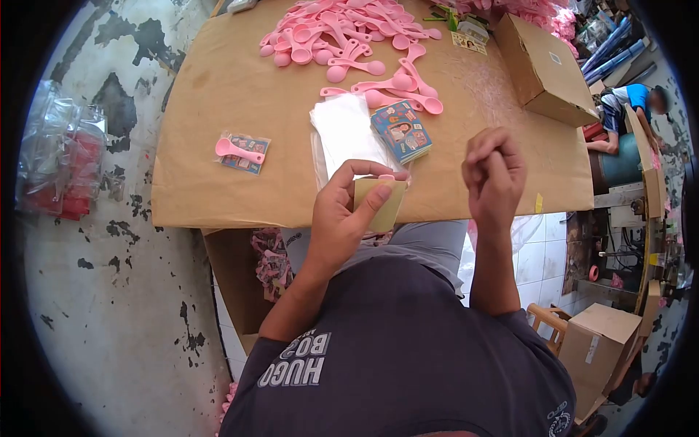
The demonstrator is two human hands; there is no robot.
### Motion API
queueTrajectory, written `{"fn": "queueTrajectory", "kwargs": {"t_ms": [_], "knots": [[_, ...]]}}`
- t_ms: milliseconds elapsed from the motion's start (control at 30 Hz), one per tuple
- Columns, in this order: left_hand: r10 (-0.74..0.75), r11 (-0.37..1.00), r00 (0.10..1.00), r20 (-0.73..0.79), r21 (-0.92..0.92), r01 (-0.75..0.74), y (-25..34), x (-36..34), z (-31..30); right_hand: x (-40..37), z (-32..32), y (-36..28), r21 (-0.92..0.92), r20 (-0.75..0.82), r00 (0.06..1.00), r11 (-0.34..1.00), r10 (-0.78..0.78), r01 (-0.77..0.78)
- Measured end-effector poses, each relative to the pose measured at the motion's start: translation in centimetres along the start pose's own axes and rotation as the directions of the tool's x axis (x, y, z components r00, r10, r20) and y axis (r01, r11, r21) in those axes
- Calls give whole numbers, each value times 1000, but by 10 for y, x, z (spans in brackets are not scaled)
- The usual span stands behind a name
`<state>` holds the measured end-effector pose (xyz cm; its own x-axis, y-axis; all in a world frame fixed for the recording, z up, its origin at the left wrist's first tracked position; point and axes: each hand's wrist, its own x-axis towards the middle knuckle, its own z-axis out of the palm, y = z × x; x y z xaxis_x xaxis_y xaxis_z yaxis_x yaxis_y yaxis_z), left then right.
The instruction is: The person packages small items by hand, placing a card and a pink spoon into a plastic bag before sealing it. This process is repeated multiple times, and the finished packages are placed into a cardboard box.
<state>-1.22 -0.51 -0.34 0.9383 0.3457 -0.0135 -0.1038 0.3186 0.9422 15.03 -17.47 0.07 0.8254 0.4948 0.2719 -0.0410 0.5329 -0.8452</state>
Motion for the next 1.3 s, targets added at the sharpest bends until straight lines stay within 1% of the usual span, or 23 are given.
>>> {"fn": "queueTrajectory", "kwargs": {"t_ms": [33,100,133,167,200,233,300,367,433,467,567,600,633,700,733,800,867,1000,1067,1133,1200,1267,1300], "knots": [[32,999,999,-27,-18,-32,1,1,3,-6,4,8,-75,23,999,997,22,-20],[59,998,997,-50,-31,-60,-4,6,1,-18,12,8,-235,53,975,951,217,-199],[179,981,983,-37,87,-175,-16,10,-4,-22,17,13,-226,41,976,954,213,-199],[300,936,954,-11,197,-292,-20,13,-7,-26,25,21,-300,116,973,941,199,-156],[295,936,956,-3,200,-288,-21,13,-7,-28,30,26,-370,192,963,923,189,-108],[274,944,962,-8,196,-267,-20,13,-6,-29,31,26,-366,183,966,924,185,-107],[253,950,967,-9,192,-247,-15,11,-2,-28,33,22,-305,146,957,932,249,-196],[132,988,990,-53,94,-126,-6,8,2,-25,30,18,-321,150,952,924,268,-209],[108,991,993,-50,85,-103,-1,7,2,-22,25,18,-341,157,944,913,290,-224],[83,994,995,-50,74,-79,0,7,2,-22,22,21,-302,164,951,931,264,-206],[121,984,992,-36,136,-115,1,5,0,-21,25,18,-233,178,956,954,233,-189],[121,984,992,-39,134,-115,0,5,0,-21,26,16,-202,183,957,961,225,-187],[156,982,987,-31,108,-152,0,4,-1,-21,26,16,-204,184,957,961,226,-188],[192,979,981,-25,78,-190,-3,2,-5,-21,23,17,-171,246,949,972,198,-159],[214,972,977,-3,97,-213,-6,0,-10,-21,22,16,-173,247,949,972,199,-159],[237,965,971,17,113,-237,-9,-1,-14,-22,23,13,-156,235,932,957,277,-245],[310,941,949,61,127,-315,-9,-3,-17,-22,24,15,-164,235,935,959,267,-232],[321,933,943,91,142,-331,-3,-5,-21,-19,28,10,-172,269,932,965,241,-200],[353,931,931,95,62,-359,-2,-5,-22,-18,29,12,-191,268,934,963,237,-190],[353,934,933,73,35,-356,-9,-4,-26,-19,32,14,-208,264,936,962,231,-179],[352,936,935,52,10,-353,-11,-5,-27,-22,38,15,-279,234,941,944,243,-175],[238,959,970,55,146,-243,-9,-8,-27,-22,38,19,-255,225,942,948,251,-191],[237,959,970,55,148,-243,-6,-7,-24,-22,38,20,-233,216,942,950,257,-206]]}}
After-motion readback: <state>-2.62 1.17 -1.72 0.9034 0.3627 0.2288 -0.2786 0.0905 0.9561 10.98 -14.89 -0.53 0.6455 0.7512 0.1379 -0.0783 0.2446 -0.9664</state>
